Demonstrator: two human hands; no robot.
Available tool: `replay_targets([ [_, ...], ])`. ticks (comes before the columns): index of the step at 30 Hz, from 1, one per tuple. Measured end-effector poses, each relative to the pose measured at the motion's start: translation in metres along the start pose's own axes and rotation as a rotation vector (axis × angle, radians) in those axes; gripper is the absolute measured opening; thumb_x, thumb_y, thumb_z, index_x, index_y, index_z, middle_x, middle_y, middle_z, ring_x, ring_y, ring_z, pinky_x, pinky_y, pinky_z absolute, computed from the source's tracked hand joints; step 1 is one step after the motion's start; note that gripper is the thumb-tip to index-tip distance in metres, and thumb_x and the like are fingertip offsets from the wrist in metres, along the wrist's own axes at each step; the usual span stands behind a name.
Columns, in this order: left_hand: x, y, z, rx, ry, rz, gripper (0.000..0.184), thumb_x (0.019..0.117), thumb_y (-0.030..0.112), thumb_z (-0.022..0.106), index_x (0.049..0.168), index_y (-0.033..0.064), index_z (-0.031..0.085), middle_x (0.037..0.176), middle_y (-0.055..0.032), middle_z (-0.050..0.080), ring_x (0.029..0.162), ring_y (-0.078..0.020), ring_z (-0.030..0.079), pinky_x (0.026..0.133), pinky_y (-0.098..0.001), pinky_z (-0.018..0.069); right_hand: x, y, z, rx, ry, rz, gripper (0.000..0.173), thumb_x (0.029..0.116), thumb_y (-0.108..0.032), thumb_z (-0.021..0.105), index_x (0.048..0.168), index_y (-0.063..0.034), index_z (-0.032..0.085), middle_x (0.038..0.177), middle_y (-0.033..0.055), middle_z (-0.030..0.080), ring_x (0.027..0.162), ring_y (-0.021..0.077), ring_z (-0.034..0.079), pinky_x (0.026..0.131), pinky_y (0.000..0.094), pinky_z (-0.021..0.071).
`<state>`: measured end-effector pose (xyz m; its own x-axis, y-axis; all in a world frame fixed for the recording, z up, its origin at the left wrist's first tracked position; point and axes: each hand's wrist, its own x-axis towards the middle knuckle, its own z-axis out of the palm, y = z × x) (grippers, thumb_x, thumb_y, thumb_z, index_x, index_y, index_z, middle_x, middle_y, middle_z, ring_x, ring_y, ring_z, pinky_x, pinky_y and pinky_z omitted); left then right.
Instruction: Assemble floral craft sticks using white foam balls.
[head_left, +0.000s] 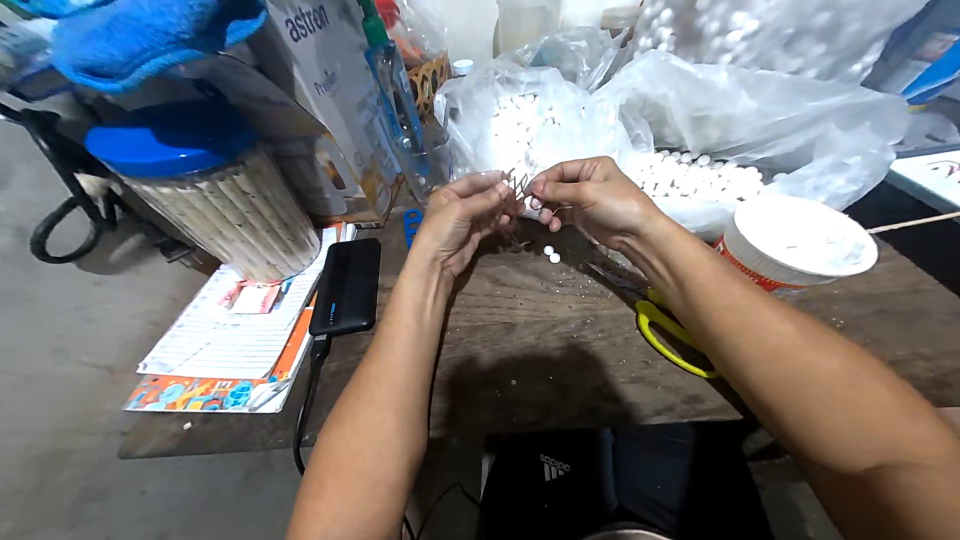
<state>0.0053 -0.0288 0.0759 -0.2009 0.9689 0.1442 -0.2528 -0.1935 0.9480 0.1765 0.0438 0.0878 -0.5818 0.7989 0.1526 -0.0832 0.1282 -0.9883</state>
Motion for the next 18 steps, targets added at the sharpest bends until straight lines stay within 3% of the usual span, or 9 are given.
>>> replay_targets([
  [4,0.001,0.012,-0.009,0.167,0.194,0.116,0.011,0.0997,-0.004,0.057,0.104,0.003,0.066,0.081,0.0011,0.07,0.068,-0.0041,0.067,0.063,-0.0184,0.0565,-0.001,-0.002,-0.008,-0.066,0.068,-0.031,0.013,0.1021,-0.002,0.057,0.093,-0.0033,0.066,0.074,-0.0029,0.065,0.059,0.0039,0.062,0.056,0.0193,0.0552],
  [6,0.004,0.014,-0.017,0.477,0.289,0.214,0.008,0.096,-0.002,0.065,0.103,-0.0008,0.069,0.084,-0.001,0.069,0.066,-0.0031,0.065,0.063,-0.0189,0.056,0.001,0.0,-0.014,-0.067,0.112,-0.012,0.012,0.1017,-0.002,0.058,0.093,-0.003,0.066,0.074,-0.0026,0.066,0.058,0.004,0.062,0.056,0.0196,0.0553],
  [7,0.005,0.013,-0.021,0.689,0.315,0.244,0.009,0.096,0.003,0.067,0.103,-0.0013,0.072,0.088,-0.0038,0.07,0.07,-0.0042,0.064,0.067,-0.0214,0.0552,0.002,0.001,-0.016,-0.072,0.125,0.001,0.012,0.1016,-0.002,0.059,0.093,-0.0026,0.067,0.073,-0.0023,0.067,0.057,0.0043,0.063,0.055,0.0199,0.0555],
  [9,0.002,0.013,-0.022,1.061,0.316,0.225,0.017,0.098,0.009,0.063,0.105,-0.0027,0.074,0.102,-0.0164,0.072,0.091,-0.0207,0.067,0.085,-0.0405,0.0534,0.002,0.003,-0.017,-0.098,0.131,0.015,0.012,0.1017,-0.003,0.059,0.093,-0.0019,0.067,0.073,-0.0019,0.068,0.058,0.0046,0.064,0.056,0.0203,0.056],
  [10,0.0,0.013,-0.018,1.186,0.3,0.201,0.021,0.0985,0.009,0.062,0.108,-0.0034,0.075,0.111,-0.0222,0.071,0.105,-0.0311,0.067,0.094,-0.0508,0.0498,0.002,0.004,-0.018,-0.114,0.132,0.015,0.012,0.1019,-0.004,0.059,0.094,-0.0017,0.067,0.074,-0.0019,0.067,0.058,0.0044,0.064,0.056,0.0201,0.056],
  [12,-0.002,0.008,-0.009,1.339,0.251,0.213,0.025,0.0969,0.004,0.059,0.115,-0.0048,0.073,0.131,-0.0279,0.063,0.129,-0.0438,0.054,0.107,-0.0612,0.0392,0.002,0.003,-0.018,-0.115,0.147,0.012,0.012,0.1019,-0.004,0.059,0.093,-0.0015,0.067,0.073,-0.0018,0.067,0.058,0.0042,0.064,0.056,0.0199,0.0559],
  [14,-0.001,-0.005,-0.003,1.405,0.16,0.363,0.023,0.0922,-0.003,0.06,0.11,-0.0061,0.074,0.13,-0.029,0.063,0.127,-0.0478,0.055,0.104,-0.0631,0.0409,0.002,0.002,-0.02,-0.099,0.157,0.009,0.011,0.1018,-0.003,0.059,0.094,-0.0018,0.067,0.073,-0.0015,0.067,0.058,0.0045,0.064,0.056,0.0202,0.056],
  [16,0.003,-0.024,-0.002,1.448,-0.052,0.516,0.02,0.0895,-0.005,0.061,0.103,-0.0059,0.075,0.116,-0.0288,0.069,0.116,-0.0489,0.062,0.097,-0.0635,0.047,0.002,0.001,-0.021,-0.082,0.161,0.003,0.012,0.1017,-0.003,0.059,0.093,-0.002,0.067,0.073,-0.0014,0.068,0.057,0.0047,0.064,0.056,0.0202,0.0562],
  [18,0.01,-0.041,-0.004,1.485,-0.272,0.59,0.02,0.0907,-0.004,0.059,0.101,-0.0035,0.077,0.11,-0.0242,0.072,0.112,-0.0448,0.065,0.095,-0.0607,0.0477,0.001,0.001,-0.021,-0.069,0.155,0.004,0.012,0.1017,-0.003,0.059,0.094,-0.0018,0.067,0.073,-0.0011,0.068,0.058,0.005,0.064,0.056,0.0203,0.056],
])
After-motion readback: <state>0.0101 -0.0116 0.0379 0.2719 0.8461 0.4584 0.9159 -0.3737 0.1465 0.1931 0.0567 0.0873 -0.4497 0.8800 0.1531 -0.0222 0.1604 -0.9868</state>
